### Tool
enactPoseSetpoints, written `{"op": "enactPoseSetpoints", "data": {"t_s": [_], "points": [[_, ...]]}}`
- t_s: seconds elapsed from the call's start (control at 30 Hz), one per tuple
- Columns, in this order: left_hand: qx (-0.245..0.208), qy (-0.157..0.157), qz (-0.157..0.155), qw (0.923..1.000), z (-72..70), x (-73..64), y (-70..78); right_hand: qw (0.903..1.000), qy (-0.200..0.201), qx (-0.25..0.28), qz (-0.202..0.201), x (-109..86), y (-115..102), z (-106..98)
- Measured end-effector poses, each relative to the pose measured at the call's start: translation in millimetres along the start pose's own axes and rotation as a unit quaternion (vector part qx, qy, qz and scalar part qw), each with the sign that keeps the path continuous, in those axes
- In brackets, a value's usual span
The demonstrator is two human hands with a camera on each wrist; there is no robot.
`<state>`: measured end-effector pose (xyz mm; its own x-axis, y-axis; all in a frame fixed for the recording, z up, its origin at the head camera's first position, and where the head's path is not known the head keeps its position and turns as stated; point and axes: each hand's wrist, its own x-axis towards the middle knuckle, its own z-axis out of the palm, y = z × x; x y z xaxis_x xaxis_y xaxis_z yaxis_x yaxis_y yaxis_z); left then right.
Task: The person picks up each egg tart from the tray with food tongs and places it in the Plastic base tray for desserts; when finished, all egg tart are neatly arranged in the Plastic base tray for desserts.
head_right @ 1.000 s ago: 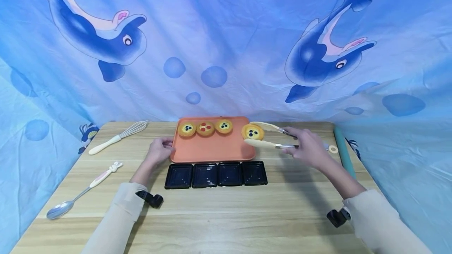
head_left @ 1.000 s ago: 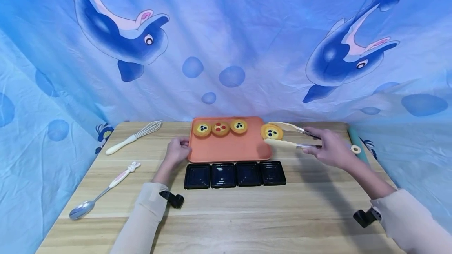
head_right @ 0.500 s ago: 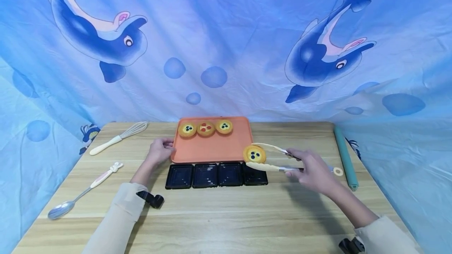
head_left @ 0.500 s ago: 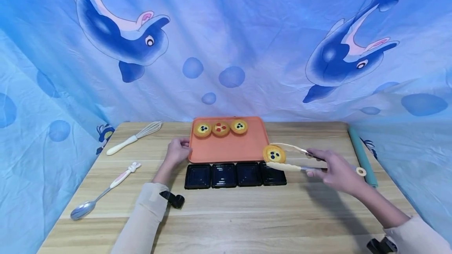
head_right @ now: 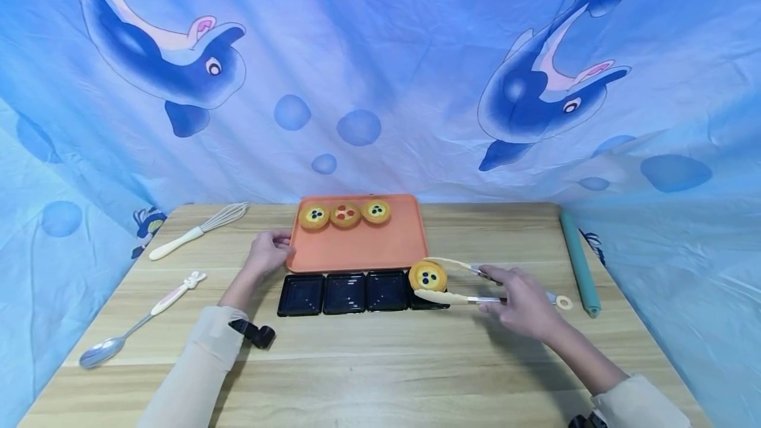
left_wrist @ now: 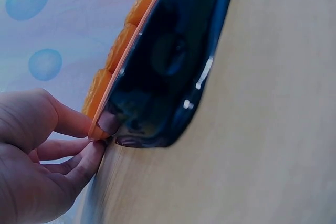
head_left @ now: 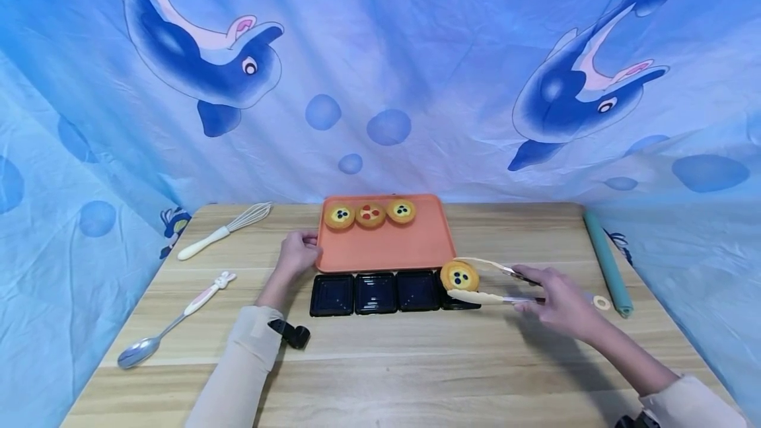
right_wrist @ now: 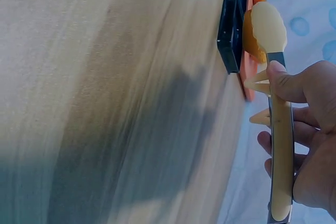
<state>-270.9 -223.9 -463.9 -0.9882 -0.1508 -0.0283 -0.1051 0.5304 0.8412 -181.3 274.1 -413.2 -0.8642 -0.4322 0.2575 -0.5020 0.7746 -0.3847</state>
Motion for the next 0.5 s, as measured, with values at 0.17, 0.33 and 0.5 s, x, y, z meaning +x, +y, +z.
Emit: {"op": "enactPoseSetpoints", "data": {"t_s": [0.17,0.33,0.5], "points": [[0.004,-0.003,0.002,1.0000,-0.2,0.4,-0.9,1.0000,-0.004,-0.006,-0.004,-0.8,2.0,2.9],[0.004,-0.003,0.003,1.0000,0.1,1.1,-1.4,0.9999,-0.001,-0.011,-0.007,-2.1,3.1,4.5],[0.005,-0.001,0.004,1.0000,0.4,0.9,-0.8,0.9999,-0.012,-0.010,0.000,-2.8,5.1,6.2]]}}
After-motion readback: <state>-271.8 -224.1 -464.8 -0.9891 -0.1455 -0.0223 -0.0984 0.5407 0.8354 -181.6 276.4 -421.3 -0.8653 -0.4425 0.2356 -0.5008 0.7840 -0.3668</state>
